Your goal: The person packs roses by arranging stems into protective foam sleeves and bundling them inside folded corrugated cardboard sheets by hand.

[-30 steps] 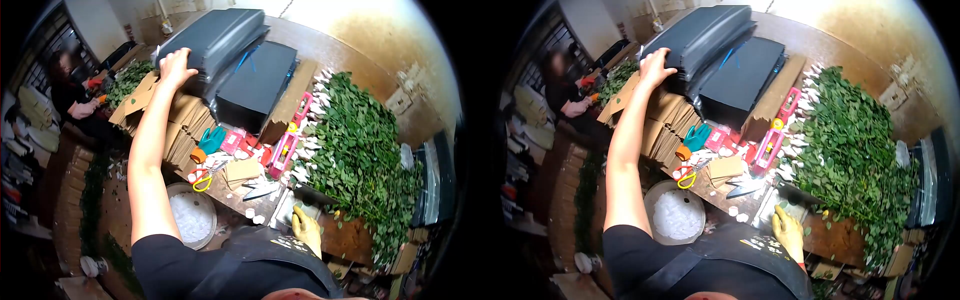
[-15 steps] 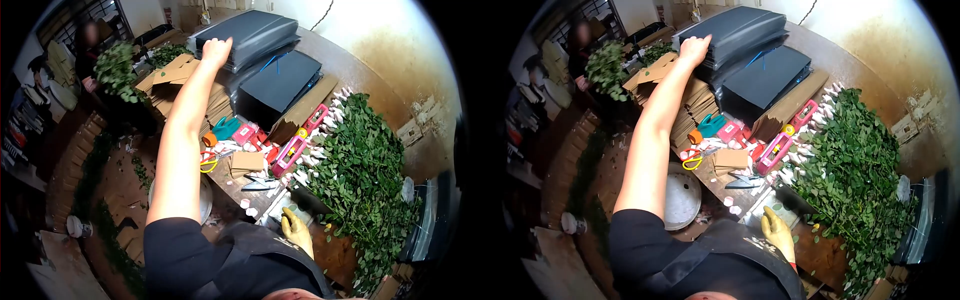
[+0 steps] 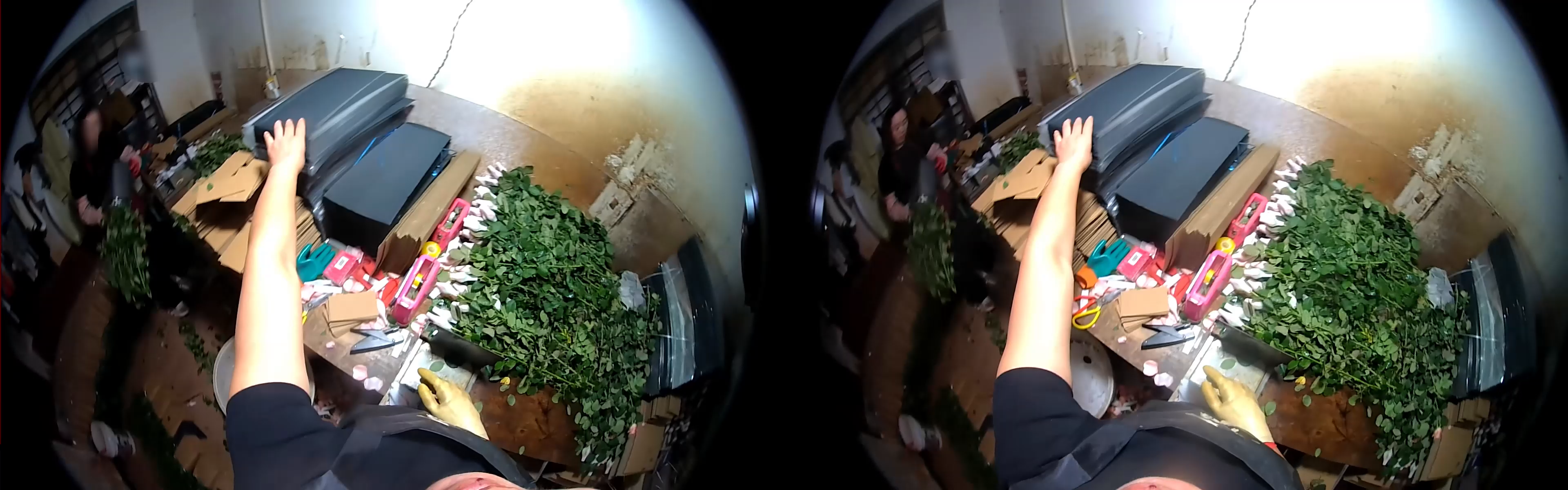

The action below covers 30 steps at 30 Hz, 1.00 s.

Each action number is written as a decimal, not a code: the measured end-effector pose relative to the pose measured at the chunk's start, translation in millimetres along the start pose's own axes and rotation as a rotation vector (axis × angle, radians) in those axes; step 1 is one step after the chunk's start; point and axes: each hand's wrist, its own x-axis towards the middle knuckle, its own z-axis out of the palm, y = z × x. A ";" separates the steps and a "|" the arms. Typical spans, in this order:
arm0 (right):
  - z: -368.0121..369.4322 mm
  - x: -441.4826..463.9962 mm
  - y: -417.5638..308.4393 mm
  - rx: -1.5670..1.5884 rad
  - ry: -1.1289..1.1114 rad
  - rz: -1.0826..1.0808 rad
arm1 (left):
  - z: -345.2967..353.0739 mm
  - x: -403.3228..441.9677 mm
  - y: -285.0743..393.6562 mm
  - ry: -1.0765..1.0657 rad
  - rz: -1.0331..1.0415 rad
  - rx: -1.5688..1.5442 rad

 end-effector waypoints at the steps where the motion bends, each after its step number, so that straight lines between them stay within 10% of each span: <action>1: 0.1 2.5 0.4 0.001 -0.002 -0.006 | -7.4 1.4 0.6 -0.037 0.023 0.026; 11: 4.1 4.4 18.2 0.012 0.002 -0.076 | -6.2 47.1 -58.0 0.140 0.548 -0.224; 13: 6.6 2.9 20.2 -0.032 0.010 -0.064 | -21.3 56.2 -52.0 -0.437 0.253 -0.438; 23: 11.9 -0.9 23.4 -0.049 0.048 -0.052 | -19.7 61.8 -60.0 -0.221 0.591 -0.138; 27: -1.2 -2.8 16.5 0.129 -0.026 -0.041 | -106.2 48.3 -18.4 0.415 0.530 -0.438; 30: -27.9 0.9 -21.6 0.119 0.229 -0.042 | -208.6 -13.0 61.7 0.346 0.504 -0.975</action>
